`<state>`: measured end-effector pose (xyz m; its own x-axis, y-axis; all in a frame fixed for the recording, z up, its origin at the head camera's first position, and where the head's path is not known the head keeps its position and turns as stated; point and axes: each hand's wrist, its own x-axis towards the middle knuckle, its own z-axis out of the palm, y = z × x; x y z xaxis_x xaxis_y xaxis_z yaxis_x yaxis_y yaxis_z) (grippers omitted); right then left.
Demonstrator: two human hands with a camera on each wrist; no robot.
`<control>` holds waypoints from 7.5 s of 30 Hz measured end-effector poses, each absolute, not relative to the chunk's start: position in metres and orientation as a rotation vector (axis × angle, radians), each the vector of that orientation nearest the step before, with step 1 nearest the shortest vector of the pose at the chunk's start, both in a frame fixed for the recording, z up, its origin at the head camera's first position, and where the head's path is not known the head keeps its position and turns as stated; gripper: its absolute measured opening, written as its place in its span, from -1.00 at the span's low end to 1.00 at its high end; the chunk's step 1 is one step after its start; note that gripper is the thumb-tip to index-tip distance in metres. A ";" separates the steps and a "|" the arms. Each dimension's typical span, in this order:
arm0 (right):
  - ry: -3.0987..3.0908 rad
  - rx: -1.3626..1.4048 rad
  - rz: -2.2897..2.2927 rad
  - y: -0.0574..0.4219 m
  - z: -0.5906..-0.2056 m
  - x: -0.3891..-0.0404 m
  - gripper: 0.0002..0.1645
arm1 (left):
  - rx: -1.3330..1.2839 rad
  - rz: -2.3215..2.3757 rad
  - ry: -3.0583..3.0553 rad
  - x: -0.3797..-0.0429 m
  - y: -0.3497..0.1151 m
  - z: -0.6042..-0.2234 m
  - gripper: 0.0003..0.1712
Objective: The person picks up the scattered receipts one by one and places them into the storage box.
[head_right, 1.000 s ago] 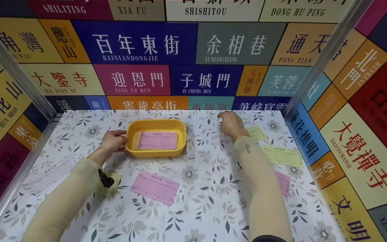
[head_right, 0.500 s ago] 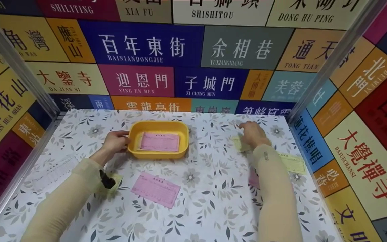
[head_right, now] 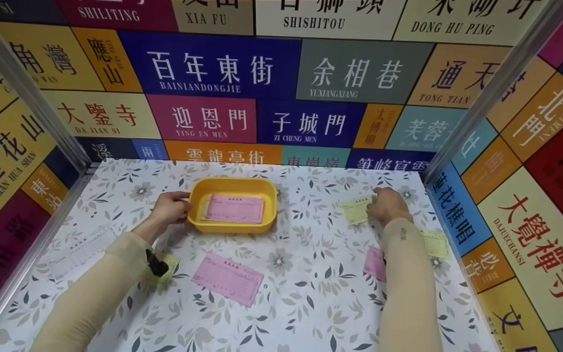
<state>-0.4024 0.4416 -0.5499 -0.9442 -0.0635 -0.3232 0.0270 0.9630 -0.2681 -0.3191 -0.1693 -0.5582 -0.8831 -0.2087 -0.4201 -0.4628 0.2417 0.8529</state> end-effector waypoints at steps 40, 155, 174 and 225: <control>2.749 0.111 -0.274 0.393 -0.571 -0.384 -0.10 | -0.655 1.668 2.270 -0.318 -0.168 -0.556 -0.35; 2.996 -0.121 -0.798 0.421 -0.543 -0.358 -0.47 | -0.611 1.614 2.348 -0.320 -0.168 -0.557 -0.33; 3.089 -0.336 -0.999 0.390 -0.501 -0.342 -0.56 | -0.614 1.659 2.325 -0.319 -0.167 -0.556 -0.30; 2.487 -0.336 -1.497 0.150 -0.540 -0.380 -0.54 | -0.601 1.659 2.322 -0.320 -0.169 -0.560 -0.38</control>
<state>-0.3796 0.1503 -0.5402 -0.9499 -0.3049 -0.0687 -0.0820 0.4551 -0.8867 -0.3197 -0.1693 -0.5602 -0.8910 -0.1967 -0.4092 -0.4509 0.2773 0.8484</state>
